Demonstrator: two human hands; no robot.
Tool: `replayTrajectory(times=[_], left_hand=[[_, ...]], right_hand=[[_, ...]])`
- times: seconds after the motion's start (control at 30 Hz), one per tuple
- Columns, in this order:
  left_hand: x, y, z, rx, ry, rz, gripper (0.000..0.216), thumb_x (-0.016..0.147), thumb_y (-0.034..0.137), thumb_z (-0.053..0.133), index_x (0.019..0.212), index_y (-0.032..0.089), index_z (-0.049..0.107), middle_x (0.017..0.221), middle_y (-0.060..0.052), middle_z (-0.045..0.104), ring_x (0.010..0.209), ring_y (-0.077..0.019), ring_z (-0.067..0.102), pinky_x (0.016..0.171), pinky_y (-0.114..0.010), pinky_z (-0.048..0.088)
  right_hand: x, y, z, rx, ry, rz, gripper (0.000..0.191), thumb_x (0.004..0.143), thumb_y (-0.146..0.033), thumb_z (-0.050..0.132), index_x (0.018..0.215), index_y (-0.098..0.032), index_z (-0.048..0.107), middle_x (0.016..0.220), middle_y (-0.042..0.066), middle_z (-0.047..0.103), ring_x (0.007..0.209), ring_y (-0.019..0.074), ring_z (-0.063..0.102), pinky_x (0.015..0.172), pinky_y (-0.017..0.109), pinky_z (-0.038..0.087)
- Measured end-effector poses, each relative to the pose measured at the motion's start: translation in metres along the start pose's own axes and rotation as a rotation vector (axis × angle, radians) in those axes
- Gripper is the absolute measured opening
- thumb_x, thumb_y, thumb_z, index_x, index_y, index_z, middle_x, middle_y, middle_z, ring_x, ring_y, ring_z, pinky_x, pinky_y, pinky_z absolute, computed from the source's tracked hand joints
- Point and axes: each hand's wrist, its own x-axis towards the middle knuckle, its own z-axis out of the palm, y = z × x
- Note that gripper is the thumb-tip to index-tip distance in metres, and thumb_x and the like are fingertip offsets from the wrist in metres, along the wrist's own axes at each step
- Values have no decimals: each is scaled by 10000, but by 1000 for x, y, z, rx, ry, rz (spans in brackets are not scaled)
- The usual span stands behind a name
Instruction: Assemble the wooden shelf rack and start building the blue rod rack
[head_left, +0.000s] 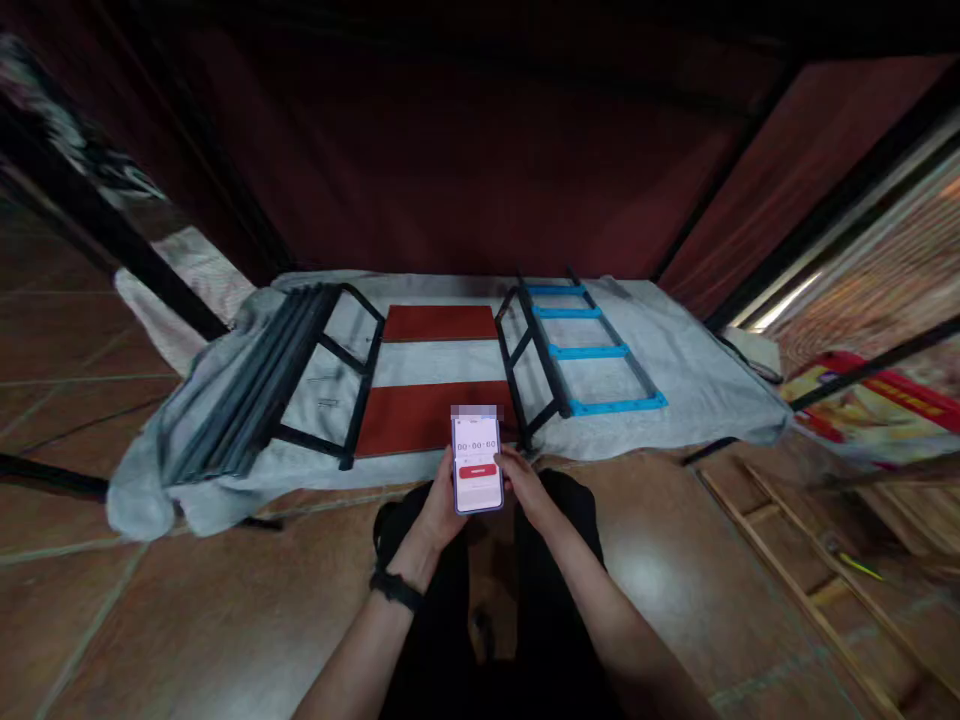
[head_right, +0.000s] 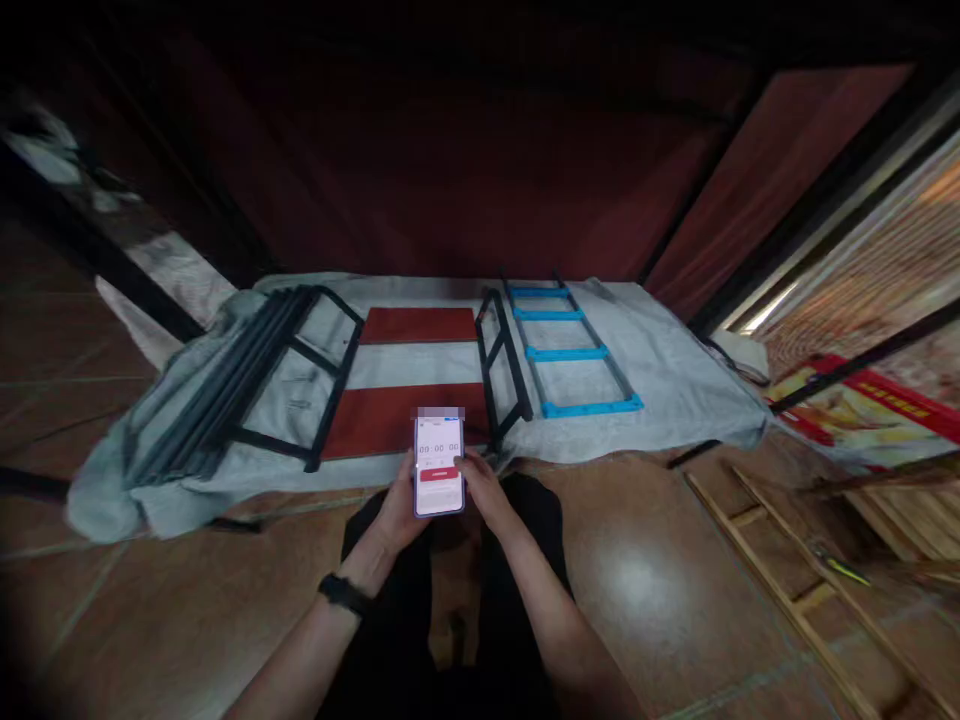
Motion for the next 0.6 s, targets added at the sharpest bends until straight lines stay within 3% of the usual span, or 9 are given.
replayTrajectory(times=[0.3,0.6], left_hand=[[6,-3,-2,-45,-44,-23,568,999,527,440,1374,126,586,1151,-122,755,1029,-269,729,1002,-430,540],[4,0,1,-30,-12,-14,561,993,526,458,1327,105,621,1176,-134,745,964,-262,741,956,-415,562]], right_hand=[[3,-2,-6,-91,-12,-38,399,766,-337,536,1100,-242,733,994,2,749,903,214,620,711,289,426],[6,2,-7,-66,-28,-48,451,725,-310,521,1116,-249,740,961,-7,753,858,209,610,670,285,394]])
